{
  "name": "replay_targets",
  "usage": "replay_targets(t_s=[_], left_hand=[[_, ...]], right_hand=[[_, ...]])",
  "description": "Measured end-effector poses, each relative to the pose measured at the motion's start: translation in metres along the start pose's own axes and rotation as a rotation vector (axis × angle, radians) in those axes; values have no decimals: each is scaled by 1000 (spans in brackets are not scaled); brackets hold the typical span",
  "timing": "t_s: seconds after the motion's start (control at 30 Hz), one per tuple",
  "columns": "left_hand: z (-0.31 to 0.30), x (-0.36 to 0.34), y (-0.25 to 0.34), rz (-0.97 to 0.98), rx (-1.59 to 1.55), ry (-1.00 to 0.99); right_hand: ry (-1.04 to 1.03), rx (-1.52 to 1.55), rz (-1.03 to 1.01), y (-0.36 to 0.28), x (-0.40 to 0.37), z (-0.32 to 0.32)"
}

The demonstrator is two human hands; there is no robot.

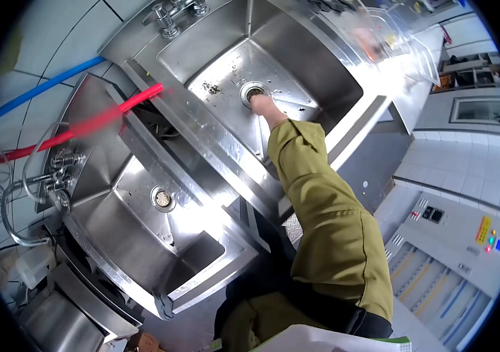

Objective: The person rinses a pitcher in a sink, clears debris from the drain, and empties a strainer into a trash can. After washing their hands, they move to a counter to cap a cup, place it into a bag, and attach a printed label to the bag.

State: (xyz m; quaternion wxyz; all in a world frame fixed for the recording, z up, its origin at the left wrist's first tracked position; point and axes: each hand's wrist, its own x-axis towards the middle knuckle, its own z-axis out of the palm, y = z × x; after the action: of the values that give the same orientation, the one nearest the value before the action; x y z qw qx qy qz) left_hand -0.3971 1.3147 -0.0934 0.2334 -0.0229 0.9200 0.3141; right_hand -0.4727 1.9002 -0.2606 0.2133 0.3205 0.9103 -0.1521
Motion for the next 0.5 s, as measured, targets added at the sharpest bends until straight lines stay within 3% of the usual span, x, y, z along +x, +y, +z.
replay_targets(t_s=[0.03,0.1,0.13,0.17,0.23,0.3,0.4,0.43,0.47,0.5], left_hand=[[9,3,15,3,-7,-42],[23,8,37,-16,-13,-104],[27,9,45,-34,-12,-124],[29,9,50,-50,-9,-139],[32,8,56,-83,-4,-151],[33,3,56,-134,7,-163],[29,-5,53,-214,22,-175],[28,-9,51,-242,27,-180],[27,-11,51,-259,32,-181],[27,-15,48,-287,35,-181]], right_hand=[[0,-3,-3,-1,8,11],[379,71,195,7,17,30],[696,185,382,13,23,42],[560,235,548,24,25,53],[630,551,967,19,41,62],[393,653,592,20,53,65],[809,253,365,1,54,55],[792,398,322,-13,58,42],[653,246,18,-23,67,39],[794,165,-205,-40,93,61]])
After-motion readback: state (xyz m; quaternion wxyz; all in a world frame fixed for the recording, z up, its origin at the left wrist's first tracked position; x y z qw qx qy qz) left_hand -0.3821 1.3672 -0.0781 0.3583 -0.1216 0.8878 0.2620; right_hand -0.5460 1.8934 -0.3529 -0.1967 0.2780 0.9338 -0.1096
